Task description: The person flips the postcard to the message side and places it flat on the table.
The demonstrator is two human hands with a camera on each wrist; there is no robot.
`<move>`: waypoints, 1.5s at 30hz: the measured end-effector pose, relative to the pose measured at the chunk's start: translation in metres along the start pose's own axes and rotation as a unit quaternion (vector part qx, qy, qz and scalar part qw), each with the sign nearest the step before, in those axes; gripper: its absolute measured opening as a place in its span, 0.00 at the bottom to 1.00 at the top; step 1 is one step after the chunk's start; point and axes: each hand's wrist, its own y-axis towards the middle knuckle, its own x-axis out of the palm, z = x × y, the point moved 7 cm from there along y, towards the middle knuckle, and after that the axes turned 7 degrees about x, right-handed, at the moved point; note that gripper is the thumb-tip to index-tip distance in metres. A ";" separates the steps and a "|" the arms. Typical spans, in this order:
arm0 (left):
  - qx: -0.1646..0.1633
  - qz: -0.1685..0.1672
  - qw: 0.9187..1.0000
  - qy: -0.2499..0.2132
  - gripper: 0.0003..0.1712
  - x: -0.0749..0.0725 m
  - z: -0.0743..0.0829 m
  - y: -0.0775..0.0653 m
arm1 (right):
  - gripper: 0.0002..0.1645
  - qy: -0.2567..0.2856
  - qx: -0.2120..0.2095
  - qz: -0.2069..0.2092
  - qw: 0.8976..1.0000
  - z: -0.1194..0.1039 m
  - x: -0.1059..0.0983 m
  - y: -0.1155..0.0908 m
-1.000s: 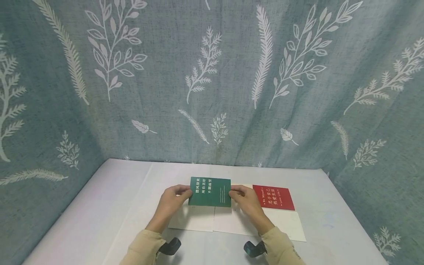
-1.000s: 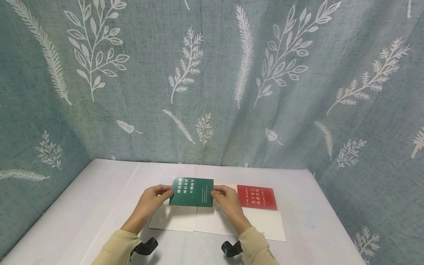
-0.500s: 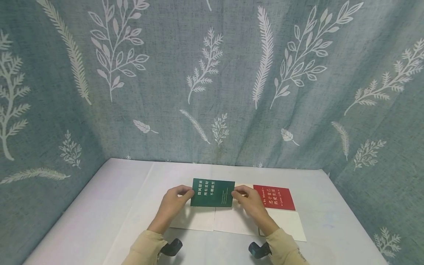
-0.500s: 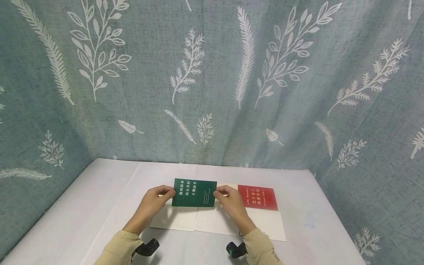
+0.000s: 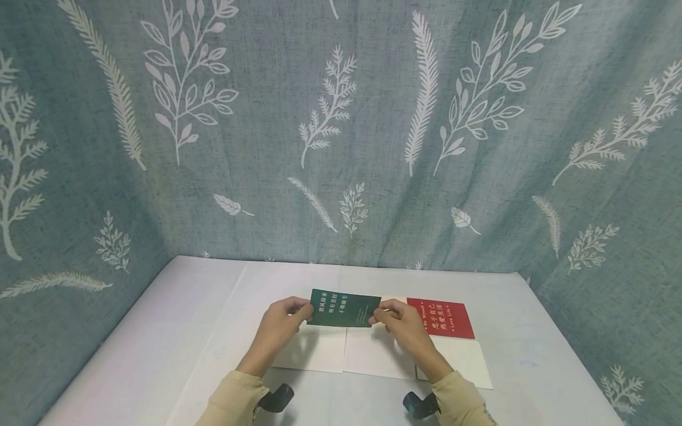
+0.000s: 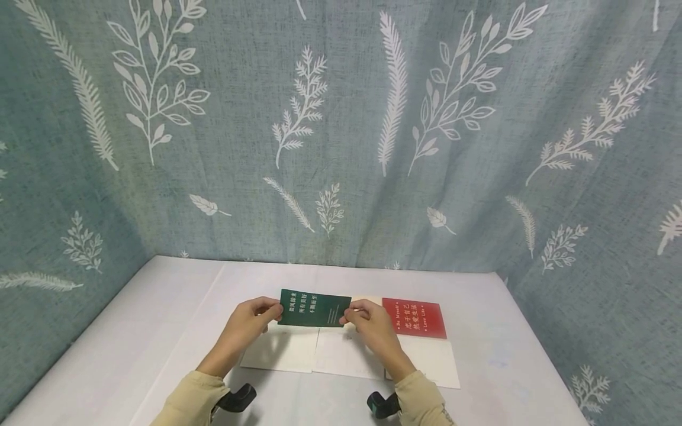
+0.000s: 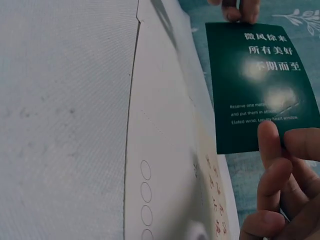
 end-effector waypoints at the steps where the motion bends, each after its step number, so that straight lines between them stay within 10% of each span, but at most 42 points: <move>1: 0.000 -0.001 1.000 -0.003 0.18 0.000 0.001 0.000 | 0.09 0.000 -0.002 0.002 1.000 0.000 0.000 0.000; 45: 0.021 -0.009 0.999 -0.026 0.15 0.003 -0.001 -0.002 | 0.15 -0.003 -0.026 0.018 1.000 0.005 -0.006 -0.003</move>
